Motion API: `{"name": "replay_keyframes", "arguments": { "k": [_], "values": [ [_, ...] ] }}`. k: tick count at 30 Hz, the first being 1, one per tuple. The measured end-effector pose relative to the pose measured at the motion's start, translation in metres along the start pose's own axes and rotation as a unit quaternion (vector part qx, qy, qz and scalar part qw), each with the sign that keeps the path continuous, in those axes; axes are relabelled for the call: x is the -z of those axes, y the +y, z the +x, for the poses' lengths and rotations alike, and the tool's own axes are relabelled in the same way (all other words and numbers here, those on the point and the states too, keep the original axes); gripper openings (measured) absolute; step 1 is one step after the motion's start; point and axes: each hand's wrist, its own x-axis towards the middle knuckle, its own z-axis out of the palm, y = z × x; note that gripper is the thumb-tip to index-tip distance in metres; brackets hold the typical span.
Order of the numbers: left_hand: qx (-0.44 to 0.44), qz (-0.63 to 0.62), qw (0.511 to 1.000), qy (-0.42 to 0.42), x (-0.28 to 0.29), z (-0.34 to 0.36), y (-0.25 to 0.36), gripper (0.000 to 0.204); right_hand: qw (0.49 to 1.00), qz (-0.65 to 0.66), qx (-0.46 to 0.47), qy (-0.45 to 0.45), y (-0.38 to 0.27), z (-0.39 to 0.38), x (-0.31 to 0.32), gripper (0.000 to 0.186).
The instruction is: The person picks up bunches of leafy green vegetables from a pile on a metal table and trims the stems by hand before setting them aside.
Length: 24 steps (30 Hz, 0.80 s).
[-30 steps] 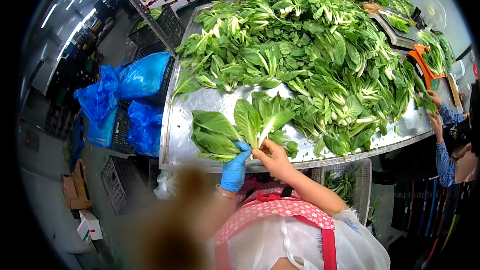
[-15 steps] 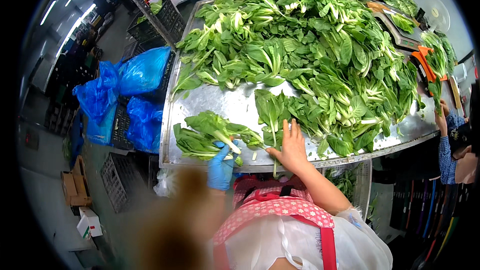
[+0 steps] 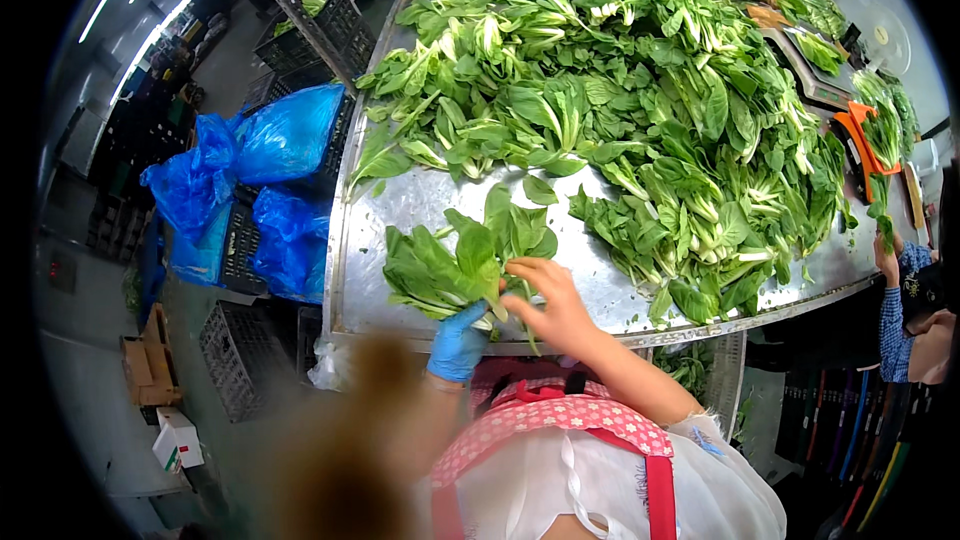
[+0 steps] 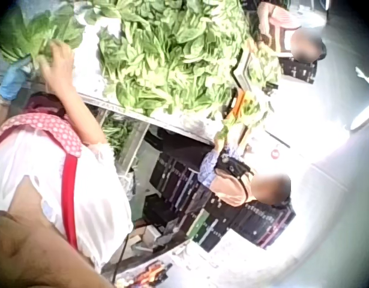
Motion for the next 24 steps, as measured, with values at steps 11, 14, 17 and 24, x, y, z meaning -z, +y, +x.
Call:
{"name": "replay_keyframes", "arguments": {
  "k": [11, 14, 17, 24],
  "values": [
    [0.104, 0.002, 0.994, -0.023, -0.013, -0.008, -0.020, 0.041, 0.997, -0.057, -0.003, 0.056, -0.017, -0.018, 0.015, 0.039],
    [0.120, 0.043, 0.992, -0.015, -0.033, -0.010, -0.029, 0.044, 0.988, 0.128, -0.084, 0.035, -0.015, -0.026, 0.029, 0.032],
    [0.110, 0.045, 0.991, -0.053, -0.037, -0.007, -0.043, 0.045, 0.971, 0.205, -0.122, 0.032, -0.006, -0.037, 0.040, 0.025],
    [0.076, 0.033, 0.996, -0.030, -0.063, -0.013, -0.062, 0.034, 0.954, 0.231, -0.142, 0.128, -0.004, -0.055, 0.052, 0.010]
  ]
}}
